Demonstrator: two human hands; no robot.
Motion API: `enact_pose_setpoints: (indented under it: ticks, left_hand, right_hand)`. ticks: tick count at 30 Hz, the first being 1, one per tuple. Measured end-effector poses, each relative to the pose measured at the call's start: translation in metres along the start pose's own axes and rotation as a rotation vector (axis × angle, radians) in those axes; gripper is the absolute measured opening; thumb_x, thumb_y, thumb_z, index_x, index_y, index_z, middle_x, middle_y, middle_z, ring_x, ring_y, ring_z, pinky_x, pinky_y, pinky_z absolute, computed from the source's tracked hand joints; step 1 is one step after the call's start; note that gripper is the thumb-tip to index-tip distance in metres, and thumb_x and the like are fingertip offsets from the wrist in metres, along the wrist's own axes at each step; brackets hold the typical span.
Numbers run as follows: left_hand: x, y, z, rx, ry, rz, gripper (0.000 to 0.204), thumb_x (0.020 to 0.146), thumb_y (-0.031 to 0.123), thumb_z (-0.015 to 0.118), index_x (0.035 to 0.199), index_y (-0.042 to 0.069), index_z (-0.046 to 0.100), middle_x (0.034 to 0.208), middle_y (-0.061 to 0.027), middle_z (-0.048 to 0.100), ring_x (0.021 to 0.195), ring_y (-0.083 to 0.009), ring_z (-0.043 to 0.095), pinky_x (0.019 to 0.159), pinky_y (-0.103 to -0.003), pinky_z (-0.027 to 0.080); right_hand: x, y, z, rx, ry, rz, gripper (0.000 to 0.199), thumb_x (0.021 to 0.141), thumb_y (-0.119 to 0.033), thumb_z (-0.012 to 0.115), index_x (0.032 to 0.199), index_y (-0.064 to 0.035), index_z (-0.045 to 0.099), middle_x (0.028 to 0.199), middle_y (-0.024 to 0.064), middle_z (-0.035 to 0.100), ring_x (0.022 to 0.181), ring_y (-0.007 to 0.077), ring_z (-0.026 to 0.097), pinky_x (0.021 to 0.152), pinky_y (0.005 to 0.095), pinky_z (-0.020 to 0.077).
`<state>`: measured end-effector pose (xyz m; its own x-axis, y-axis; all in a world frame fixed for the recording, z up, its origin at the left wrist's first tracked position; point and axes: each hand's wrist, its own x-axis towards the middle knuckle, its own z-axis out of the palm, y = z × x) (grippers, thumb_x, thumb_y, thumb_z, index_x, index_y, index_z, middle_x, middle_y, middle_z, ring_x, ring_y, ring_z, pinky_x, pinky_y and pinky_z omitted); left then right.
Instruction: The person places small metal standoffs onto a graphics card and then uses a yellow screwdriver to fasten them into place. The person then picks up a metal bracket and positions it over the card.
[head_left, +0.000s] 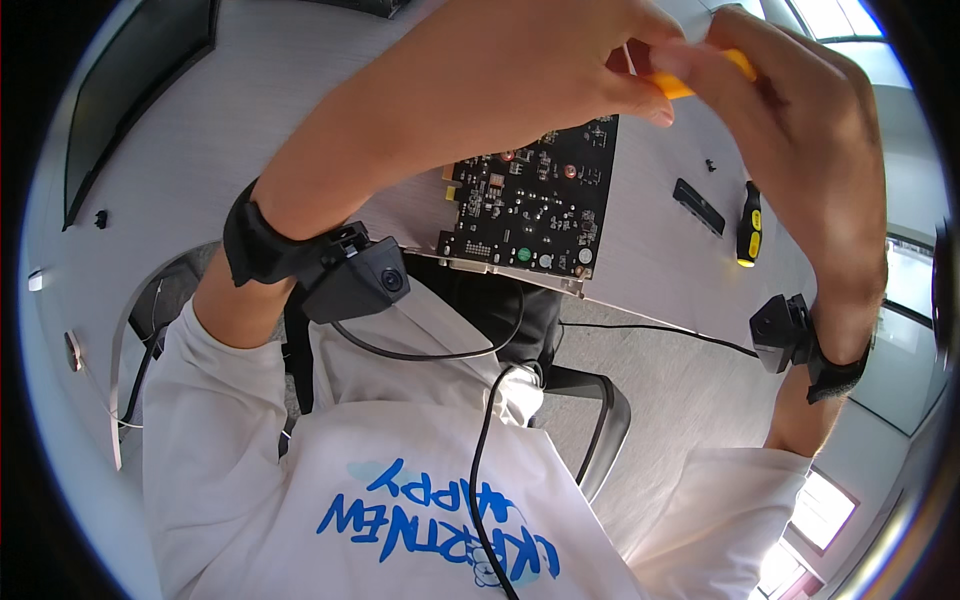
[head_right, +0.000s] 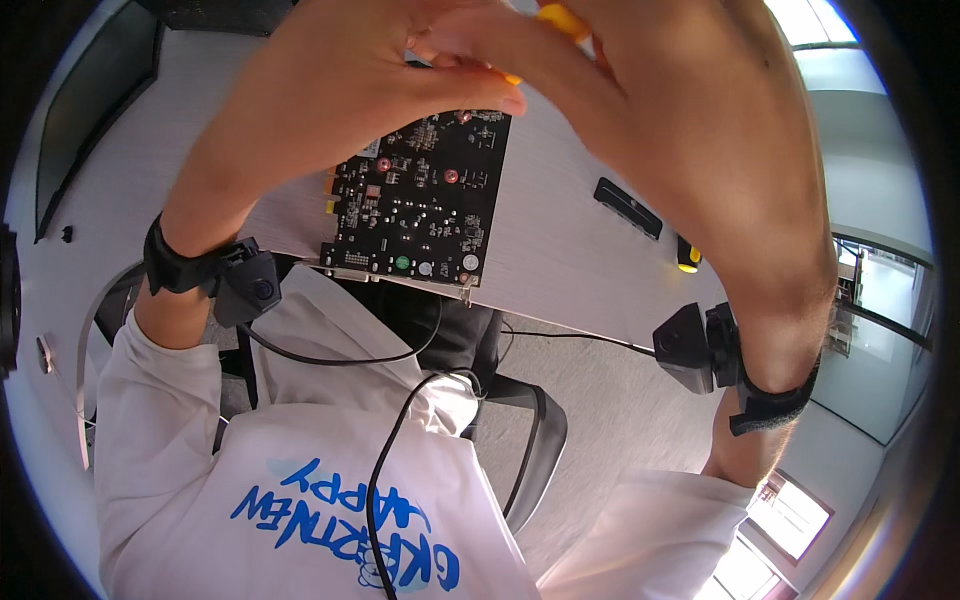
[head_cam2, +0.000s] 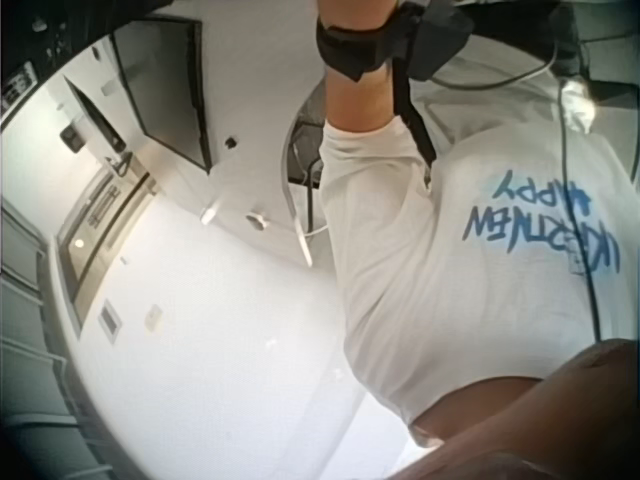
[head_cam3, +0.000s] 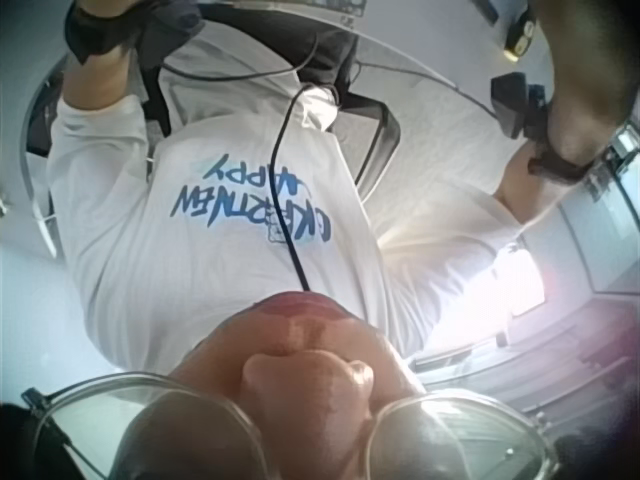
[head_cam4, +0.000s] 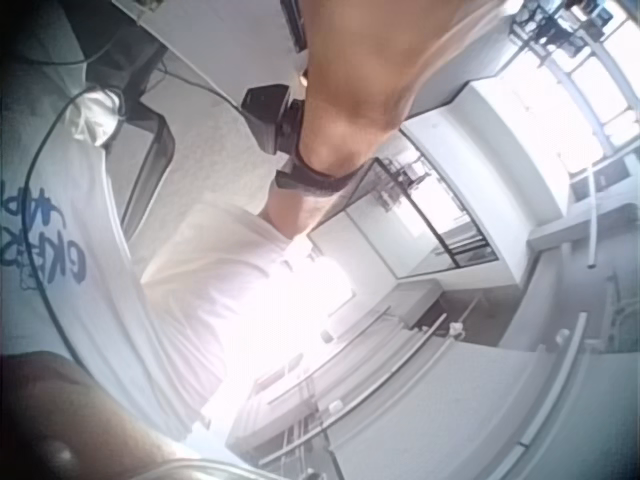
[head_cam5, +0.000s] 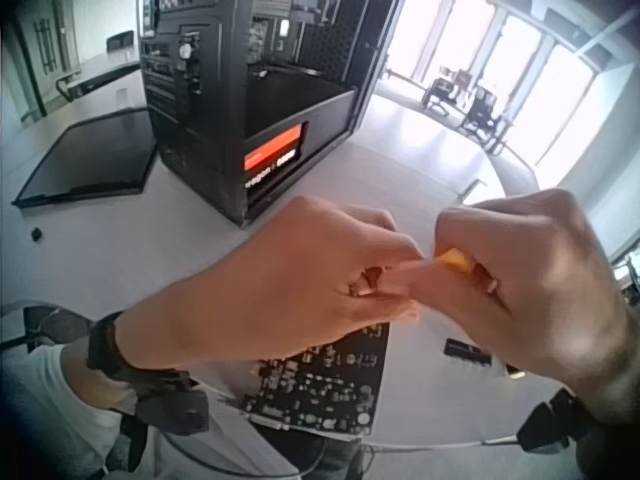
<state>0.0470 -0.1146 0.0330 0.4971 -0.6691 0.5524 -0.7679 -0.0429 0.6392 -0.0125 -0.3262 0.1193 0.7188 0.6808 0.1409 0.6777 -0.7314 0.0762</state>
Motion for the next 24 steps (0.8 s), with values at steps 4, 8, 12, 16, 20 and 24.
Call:
enact_pose_setpoints:
  ticks: [4, 8, 12, 16, 20, 24]
  left_hand:
    - [-0.004, 0.005, -0.002, 0.043, 0.048, 0.026, 0.022, 0.091, 0.013, 0.078, 0.107, -0.002, 0.073, 0.088, -0.0153, 0.071, 0.071, -0.028, 0.068, 0.066, -0.035, 0.054]
    - [-0.006, 0.004, -0.004, -0.022, 0.037, 0.033, 0.021, 0.093, 0.011, 0.076, 0.108, -0.003, 0.073, 0.089, -0.0167, 0.072, 0.071, -0.0281, 0.068, 0.066, -0.035, 0.055]
    - [-0.003, 0.003, -0.002, -0.049, -0.051, -0.08, 0.019, 0.095, 0.011, 0.073, 0.107, -0.003, 0.073, 0.089, -0.0175, 0.071, 0.069, -0.0283, 0.067, 0.064, -0.036, 0.053]
    - [-0.003, 0.004, -0.003, -0.05, -0.056, -0.007, 0.02, 0.095, 0.013, 0.073, 0.104, -0.005, 0.072, 0.088, -0.0179, 0.069, 0.069, -0.0279, 0.066, 0.063, -0.035, 0.052]
    - [-0.007, 0.005, -0.01, -0.101, -0.007, 0.041, 0.021, 0.094, 0.013, 0.075, 0.104, -0.006, 0.072, 0.087, -0.0169, 0.069, 0.069, -0.0268, 0.066, 0.064, -0.034, 0.052]
    - [-0.005, 0.009, -0.014, -0.181, -0.033, -0.126, 0.024, 0.093, 0.012, 0.077, 0.108, -0.006, 0.073, 0.09, -0.0162, 0.071, 0.071, -0.0244, 0.067, 0.064, -0.031, 0.052]
  right_hand:
    - [-0.003, 0.001, -0.003, -0.009, 0.014, -0.008, 0.022, 0.092, -0.014, 0.078, 0.11, -0.0031, 0.072, 0.084, 0.0068, 0.066, 0.062, 0.0119, 0.053, 0.055, 0.0255, 0.0415]
    - [-0.004, 0.004, -0.008, -0.011, 0.023, -0.007, 0.022, 0.092, -0.014, 0.078, 0.111, -0.0033, 0.072, 0.084, 0.007, 0.067, 0.063, 0.0121, 0.054, 0.055, 0.0255, 0.0419]
    - [-0.004, 0.004, -0.011, -0.018, 0.007, 0.002, 0.023, 0.092, -0.014, 0.078, 0.111, -0.0035, 0.072, 0.085, 0.0072, 0.067, 0.063, 0.0124, 0.054, 0.056, 0.0254, 0.0423]
    - [-0.002, 0.001, -0.007, -0.025, -0.022, 0.012, 0.023, 0.092, -0.015, 0.078, 0.111, -0.0036, 0.071, 0.085, 0.0074, 0.067, 0.064, 0.0127, 0.054, 0.056, 0.0254, 0.0427]
    - [-0.002, -0.001, -0.007, -0.03, -0.02, 0.003, 0.023, 0.092, -0.015, 0.078, 0.112, -0.0038, 0.071, 0.086, 0.0077, 0.067, 0.064, 0.0129, 0.055, 0.056, 0.0254, 0.0431]
    - [-0.004, 0.001, -0.012, -0.035, -0.002, -0.007, 0.023, 0.092, -0.015, 0.078, 0.112, -0.0039, 0.071, 0.086, 0.0079, 0.067, 0.064, 0.0132, 0.055, 0.057, 0.0254, 0.0435]
